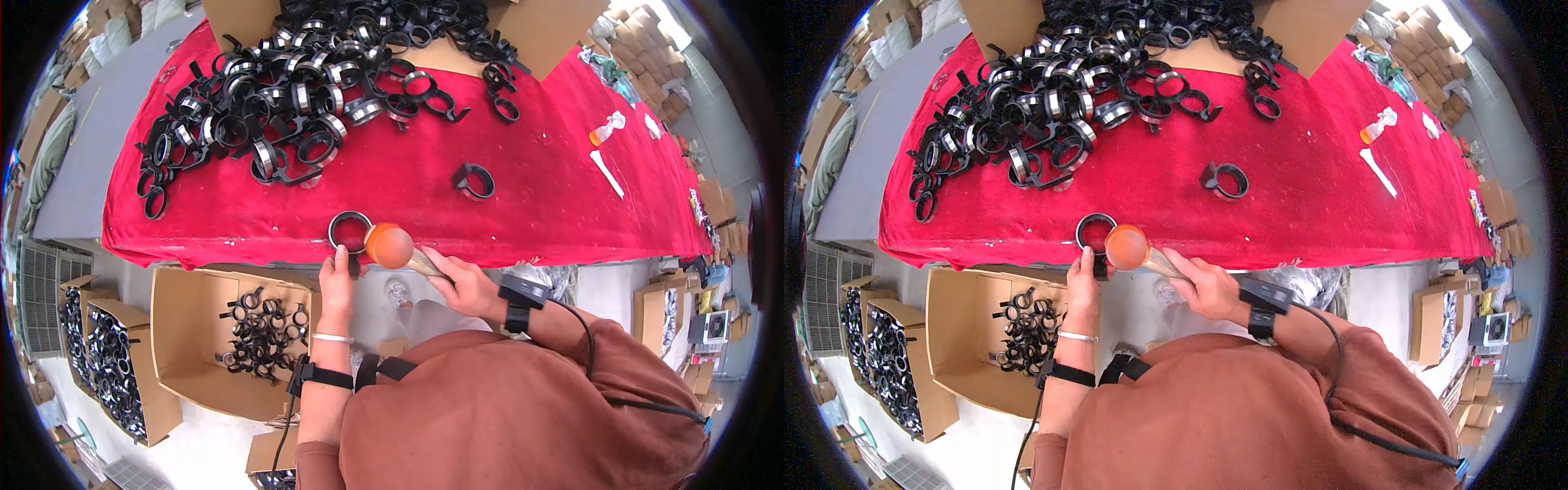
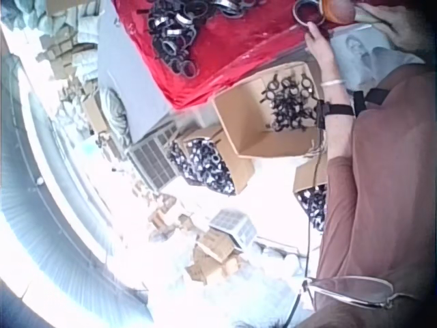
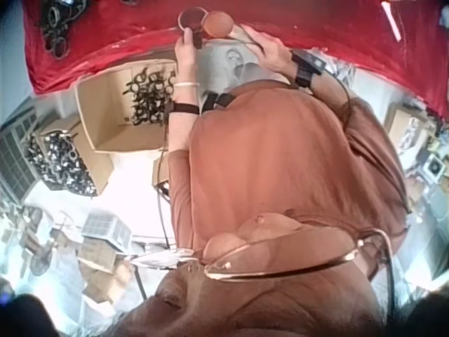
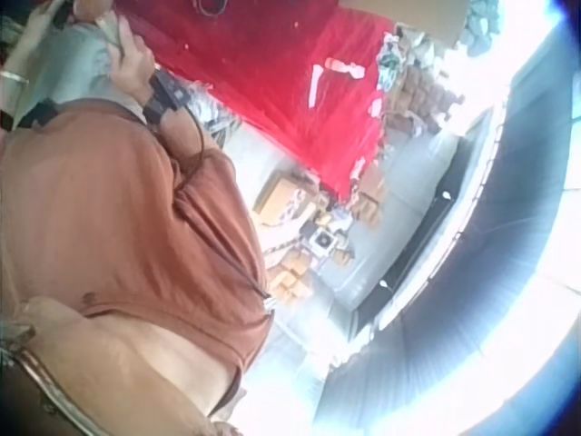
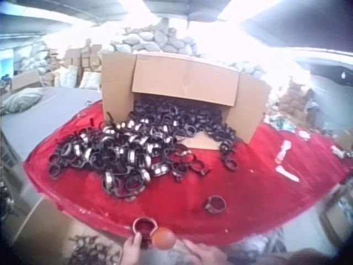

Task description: Using a mallet to tap black plastic rings onto a surface or into place for assembly.

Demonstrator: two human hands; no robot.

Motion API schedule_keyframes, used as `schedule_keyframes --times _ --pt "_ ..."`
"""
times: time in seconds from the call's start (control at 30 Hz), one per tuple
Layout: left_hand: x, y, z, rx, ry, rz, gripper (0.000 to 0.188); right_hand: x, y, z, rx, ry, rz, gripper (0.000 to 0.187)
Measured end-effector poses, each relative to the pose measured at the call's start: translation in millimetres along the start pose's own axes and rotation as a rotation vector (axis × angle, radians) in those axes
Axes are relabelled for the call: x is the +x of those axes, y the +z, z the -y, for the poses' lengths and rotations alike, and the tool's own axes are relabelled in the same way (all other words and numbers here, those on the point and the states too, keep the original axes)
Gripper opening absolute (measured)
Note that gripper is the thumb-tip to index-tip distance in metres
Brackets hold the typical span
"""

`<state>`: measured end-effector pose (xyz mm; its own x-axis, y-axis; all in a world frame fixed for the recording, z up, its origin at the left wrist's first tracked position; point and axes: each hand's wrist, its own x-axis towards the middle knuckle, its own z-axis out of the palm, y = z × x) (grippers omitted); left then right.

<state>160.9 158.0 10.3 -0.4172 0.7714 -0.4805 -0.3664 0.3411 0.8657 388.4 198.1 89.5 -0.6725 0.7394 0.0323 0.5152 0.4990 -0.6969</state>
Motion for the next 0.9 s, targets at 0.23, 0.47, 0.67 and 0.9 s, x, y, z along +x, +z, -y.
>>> schedule_keyframes --times 0.23,0.47,0.67,0.9 --pt "-4.2 -5.8 2.2 -0.018 0.028 -0.044 0.037 50.0 -30.5 67.1 0.232 -0.147 -0.093 0.050" --pt "-11.5 3.8 -9.9 -0.080 0.014 -0.057 0.033 101.7 15.4 45.6 -0.250 -0.052 0.121 0.045" --pt "-3.9 -3.3 6.1 -0.106 0.013 -0.050 0.030 119.8 -5.8 69.6 0.092 -0.209 -0.027 0.046" --pt "-4.3 3.0 0.3 -0.148 -0.034 -0.066 0.030 78.4 3.9 10.7 -0.125 -0.028 -0.068 0.051"
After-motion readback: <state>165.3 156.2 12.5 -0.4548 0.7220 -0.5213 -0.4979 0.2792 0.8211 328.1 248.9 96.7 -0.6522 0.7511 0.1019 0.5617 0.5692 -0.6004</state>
